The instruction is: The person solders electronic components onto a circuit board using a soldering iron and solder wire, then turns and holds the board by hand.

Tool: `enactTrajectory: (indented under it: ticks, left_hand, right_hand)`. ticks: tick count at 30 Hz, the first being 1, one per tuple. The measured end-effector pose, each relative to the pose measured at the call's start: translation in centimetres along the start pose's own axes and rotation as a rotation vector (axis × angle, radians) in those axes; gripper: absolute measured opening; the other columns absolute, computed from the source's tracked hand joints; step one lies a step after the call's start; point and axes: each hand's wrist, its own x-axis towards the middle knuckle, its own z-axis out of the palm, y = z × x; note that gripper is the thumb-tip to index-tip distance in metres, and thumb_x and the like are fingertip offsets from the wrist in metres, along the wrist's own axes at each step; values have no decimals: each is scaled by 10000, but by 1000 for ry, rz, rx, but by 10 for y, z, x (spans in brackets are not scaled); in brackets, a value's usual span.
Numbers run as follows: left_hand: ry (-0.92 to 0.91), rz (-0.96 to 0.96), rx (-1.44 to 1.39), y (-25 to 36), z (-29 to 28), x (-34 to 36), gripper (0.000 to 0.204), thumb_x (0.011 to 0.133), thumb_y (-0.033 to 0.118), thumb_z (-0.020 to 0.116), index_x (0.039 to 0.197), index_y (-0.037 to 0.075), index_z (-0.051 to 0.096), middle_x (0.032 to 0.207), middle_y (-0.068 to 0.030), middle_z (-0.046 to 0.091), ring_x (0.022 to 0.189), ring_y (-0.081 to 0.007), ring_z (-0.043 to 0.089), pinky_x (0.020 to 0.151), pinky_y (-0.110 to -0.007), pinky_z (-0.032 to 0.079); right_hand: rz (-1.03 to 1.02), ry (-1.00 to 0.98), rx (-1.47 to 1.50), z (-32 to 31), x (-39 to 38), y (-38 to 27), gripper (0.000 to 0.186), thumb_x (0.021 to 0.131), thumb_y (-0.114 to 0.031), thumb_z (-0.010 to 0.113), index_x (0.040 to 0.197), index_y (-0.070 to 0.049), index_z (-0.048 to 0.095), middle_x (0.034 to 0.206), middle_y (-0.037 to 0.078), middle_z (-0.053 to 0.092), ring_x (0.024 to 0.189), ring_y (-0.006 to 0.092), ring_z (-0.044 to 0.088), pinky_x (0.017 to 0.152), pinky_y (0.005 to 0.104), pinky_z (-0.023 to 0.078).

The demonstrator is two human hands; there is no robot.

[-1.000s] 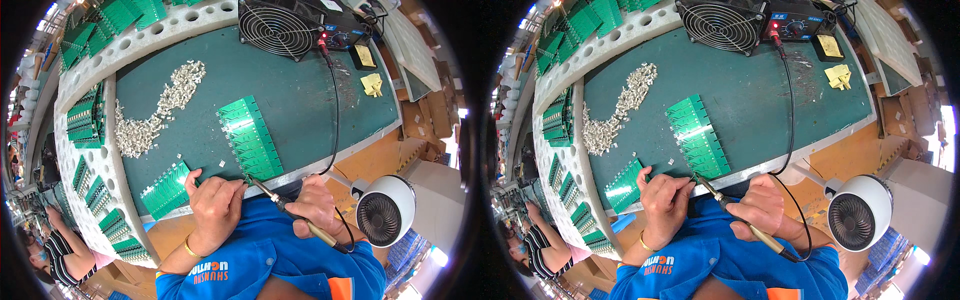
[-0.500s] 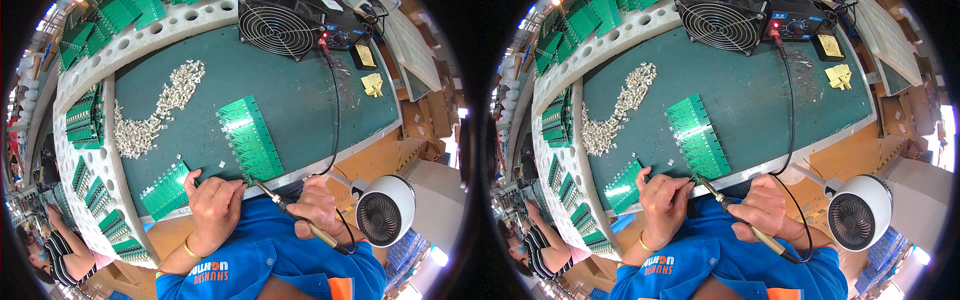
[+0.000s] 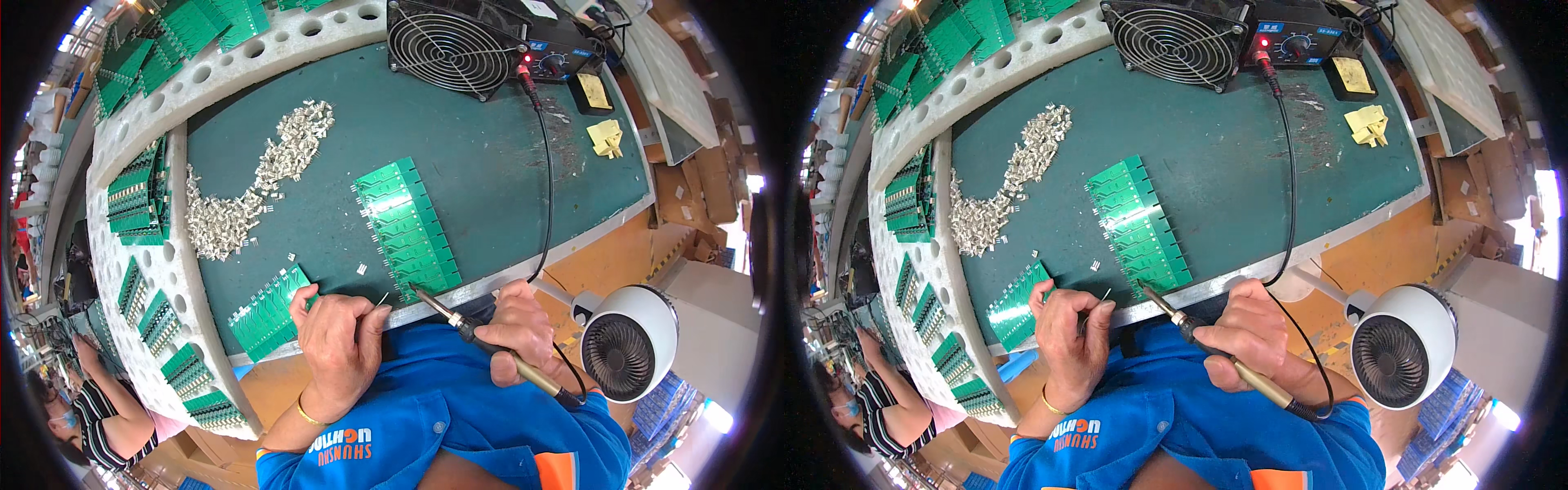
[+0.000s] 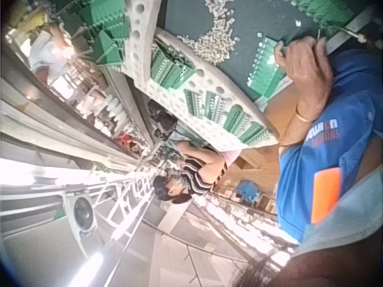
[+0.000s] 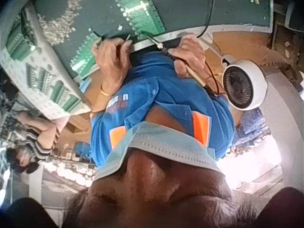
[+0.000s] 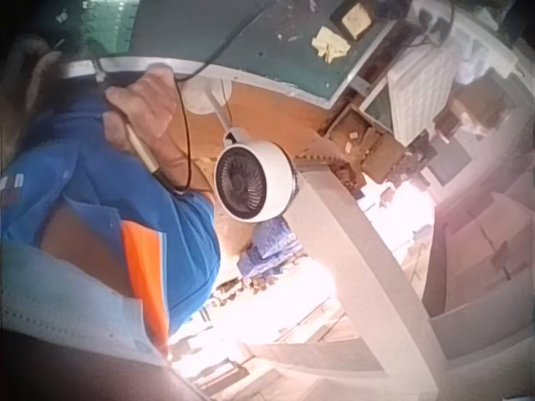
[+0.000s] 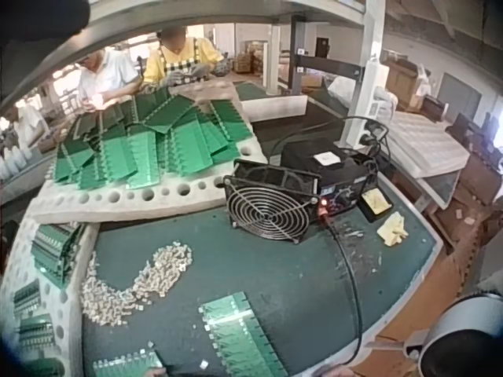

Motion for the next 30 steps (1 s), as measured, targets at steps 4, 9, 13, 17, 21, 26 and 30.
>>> enactTrajectory:
  ticks: [4,9,13,17,21,26,30]
  left_hand:
    - [113,-56,-175,1,-1,-7,172,810,24,736,818,27,564,735,-101,549,667,-249,537,670,-351,462]
    - [103,-155,-283,4,-5,-2,142,812,-12,721,864,7,590,771,-114,568,684,-272,567,566,-337,455]
    - [16,-113,-219,4,-2,-1,66,865,-26,658,897,-3,605,824,-110,538,681,-206,510,572,-295,408]
    - [-15,-124,-206,4,-3,1,95,833,-56,681,887,-6,622,835,-121,563,702,-223,555,588,-304,443]
    - [-34,-137,-230,2,-2,0,107,824,-57,691,885,-5,619,833,-118,570,686,-223,563,577,-307,446]
    - [-25,-135,-233,3,-2,1,119,809,-61,698,874,-1,619,809,-115,578,673,-231,566,572,-317,452]
    - [-25,-118,-204,2,-1,1,122,797,-61,704,868,2,626,804,-118,584,676,-243,575,575,-325,458]
  right_hand:
    - [30,50,71,3,5,3,176,915,-211,618,936,-37,640,595,20,547,480,179,469,598,356,388]
    - [139,61,132,-4,15,9,77,860,-101,621,885,-28,633,585,36,524,477,191,456,603,372,402]
    - [198,33,171,-9,25,10,57,800,-9,607,851,-19,631,585,54,515,488,203,454,618,386,425]
    - [254,30,187,-8,25,14,43,795,-12,618,827,-16,647,611,63,541,526,210,475,629,380,438]
    - [303,34,183,-8,28,14,31,791,-20,628,805,-13,655,634,70,565,550,212,481,632,371,440]
    - [300,23,191,-10,30,17,27,798,-31,641,805,-13,660,641,71,589,555,202,488,637,356,434]
    - [323,1,203,-11,35,18,27,802,-40,647,804,-18,662,621,55,585,551,183,493,646,347,433]
